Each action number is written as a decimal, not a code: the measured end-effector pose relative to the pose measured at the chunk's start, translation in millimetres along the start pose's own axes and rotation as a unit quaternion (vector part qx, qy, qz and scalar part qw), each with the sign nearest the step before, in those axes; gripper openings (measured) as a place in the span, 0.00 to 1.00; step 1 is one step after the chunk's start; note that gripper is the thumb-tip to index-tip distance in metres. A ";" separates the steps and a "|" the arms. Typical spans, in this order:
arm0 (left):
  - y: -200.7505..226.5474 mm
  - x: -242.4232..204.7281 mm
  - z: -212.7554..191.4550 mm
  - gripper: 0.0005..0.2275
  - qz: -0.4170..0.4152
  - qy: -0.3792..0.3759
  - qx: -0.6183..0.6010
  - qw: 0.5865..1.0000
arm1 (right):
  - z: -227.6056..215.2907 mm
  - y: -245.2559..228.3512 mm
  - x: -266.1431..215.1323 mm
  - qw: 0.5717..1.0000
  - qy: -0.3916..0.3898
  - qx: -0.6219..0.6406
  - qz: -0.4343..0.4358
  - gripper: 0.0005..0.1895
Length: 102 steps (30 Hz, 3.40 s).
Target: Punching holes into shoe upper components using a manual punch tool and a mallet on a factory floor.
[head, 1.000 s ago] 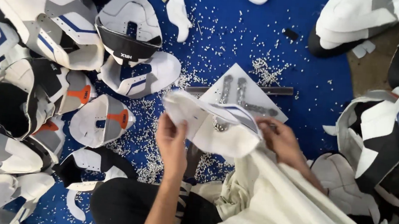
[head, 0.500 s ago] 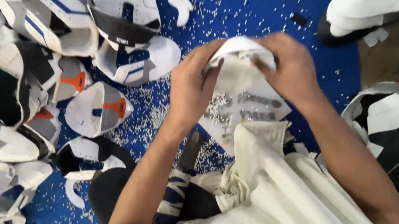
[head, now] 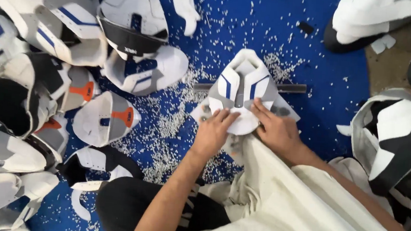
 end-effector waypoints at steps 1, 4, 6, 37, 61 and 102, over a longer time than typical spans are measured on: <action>-1.9 0.0 0.0 0.25 0.003 0.010 0.006 1.000 | -8.3 -5.5 4.2 1.000 0.008 -0.003 -0.008 0.32; -10.7 -5.1 6.8 0.22 -0.008 0.010 -0.020 1.000 | -22.7 -11.2 12.7 0.999 0.009 0.025 0.020 0.32; -8.7 -17.8 8.9 0.28 0.043 0.102 -0.012 0.994 | -25.8 -8.6 7.3 0.996 0.038 0.074 0.012 0.31; -4.1 27.3 -1.4 0.25 0.032 0.078 -0.073 0.994 | -46.4 20.9 35.4 0.993 0.108 0.051 -0.022 0.26; 44.2 -21.8 74.6 0.24 0.039 -0.087 0.272 0.957 | 35.8 54.3 -18.3 0.997 -0.048 0.055 0.032 0.24; 10.5 -89.7 25.3 0.19 -0.219 0.057 -0.131 0.965 | 8.6 1.5 43.1 0.936 0.040 0.347 -0.035 0.11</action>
Point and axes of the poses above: each hand's wrist, its own x-axis towards the middle knuckle, its own z-axis out of the palm, y = z × x, the point moved 5 cm from there along x, towards the middle knuckle, and after that the axes turned 4 degrees about z, right-handed, at the moved point
